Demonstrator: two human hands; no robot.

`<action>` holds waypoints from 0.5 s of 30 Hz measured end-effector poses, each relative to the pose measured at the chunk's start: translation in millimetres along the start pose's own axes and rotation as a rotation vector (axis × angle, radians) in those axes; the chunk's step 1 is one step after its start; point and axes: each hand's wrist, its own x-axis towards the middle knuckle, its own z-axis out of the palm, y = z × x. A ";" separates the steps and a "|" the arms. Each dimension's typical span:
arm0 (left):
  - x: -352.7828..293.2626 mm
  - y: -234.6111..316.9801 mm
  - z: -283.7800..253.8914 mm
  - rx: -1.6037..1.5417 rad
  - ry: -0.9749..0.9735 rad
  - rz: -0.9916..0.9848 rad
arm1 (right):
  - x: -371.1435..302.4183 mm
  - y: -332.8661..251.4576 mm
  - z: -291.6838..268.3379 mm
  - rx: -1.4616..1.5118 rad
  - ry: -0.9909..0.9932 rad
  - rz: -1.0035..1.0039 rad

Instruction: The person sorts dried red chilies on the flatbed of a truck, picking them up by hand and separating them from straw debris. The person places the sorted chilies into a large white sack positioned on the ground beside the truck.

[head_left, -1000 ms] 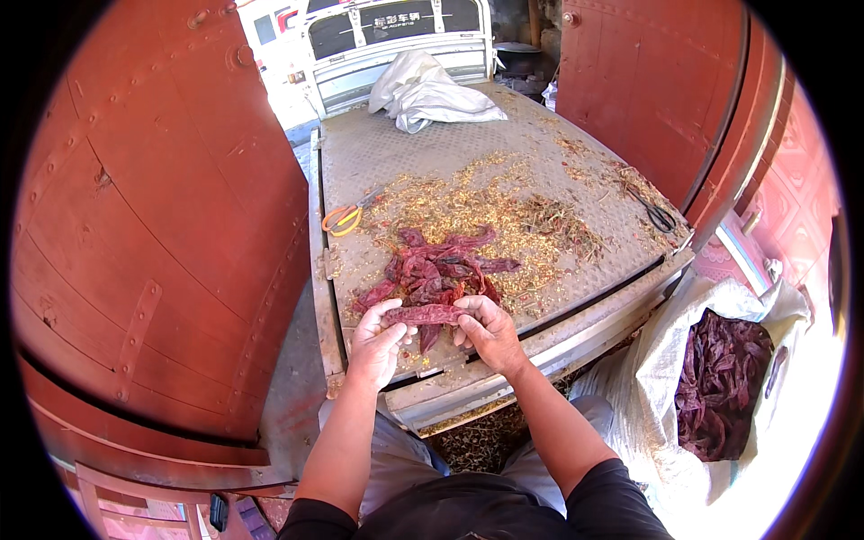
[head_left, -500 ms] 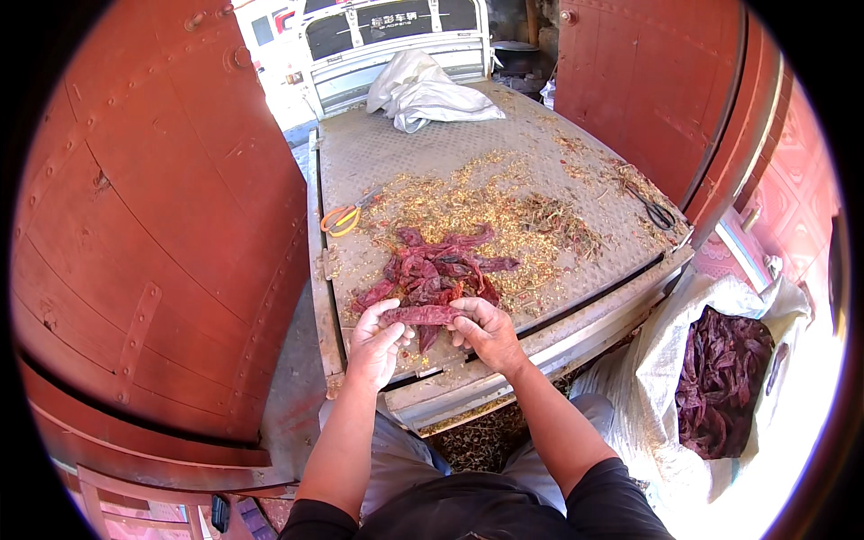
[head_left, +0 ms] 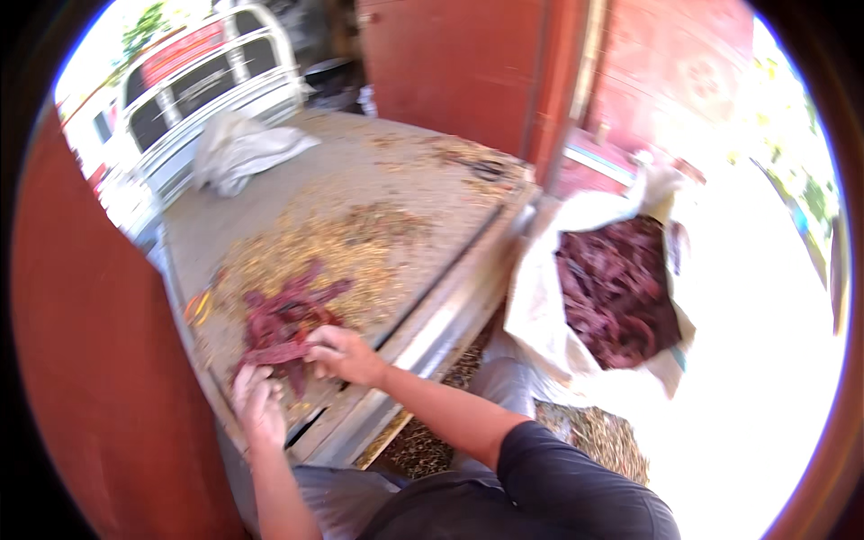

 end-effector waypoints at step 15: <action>12.4 -10.3 -18.9 0.073 -0.061 -0.008 | -114.8 -158.0 -142.2 1.133 0.507 -0.828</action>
